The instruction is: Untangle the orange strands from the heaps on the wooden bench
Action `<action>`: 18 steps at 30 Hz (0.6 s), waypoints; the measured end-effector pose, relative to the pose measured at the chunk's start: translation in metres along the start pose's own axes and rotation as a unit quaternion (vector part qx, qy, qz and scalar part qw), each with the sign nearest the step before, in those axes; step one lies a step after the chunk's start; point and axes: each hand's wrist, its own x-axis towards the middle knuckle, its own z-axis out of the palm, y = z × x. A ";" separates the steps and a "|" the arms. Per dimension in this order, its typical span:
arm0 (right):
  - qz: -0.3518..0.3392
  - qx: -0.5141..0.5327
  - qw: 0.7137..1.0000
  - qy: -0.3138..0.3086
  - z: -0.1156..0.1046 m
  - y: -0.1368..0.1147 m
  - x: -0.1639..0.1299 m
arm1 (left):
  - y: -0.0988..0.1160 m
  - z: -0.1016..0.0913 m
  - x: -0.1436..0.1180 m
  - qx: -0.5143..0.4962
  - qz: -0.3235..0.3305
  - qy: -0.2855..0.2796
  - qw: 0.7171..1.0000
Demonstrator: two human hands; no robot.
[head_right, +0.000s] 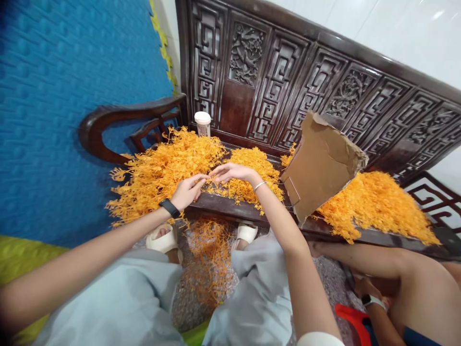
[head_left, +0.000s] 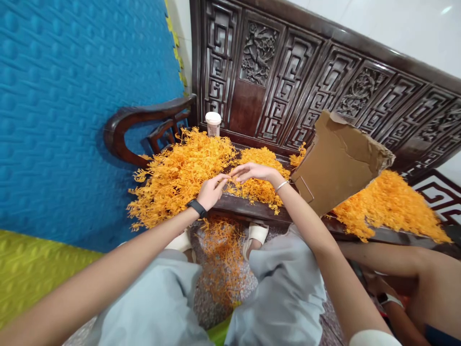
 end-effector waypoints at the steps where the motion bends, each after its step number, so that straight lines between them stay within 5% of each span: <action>1: 0.002 -0.002 1.000 -0.003 -0.001 0.001 0.000 | -0.001 0.000 0.000 0.001 -0.002 -0.003 1.000; 9: -0.024 0.036 0.992 0.119 -0.014 0.010 -0.003 | -0.005 -0.001 0.001 0.014 -0.014 0.004 1.000; 18: -0.006 -0.017 0.990 0.141 -0.030 0.012 -0.013 | -0.006 -0.001 0.006 -0.003 -0.020 0.036 0.999</action>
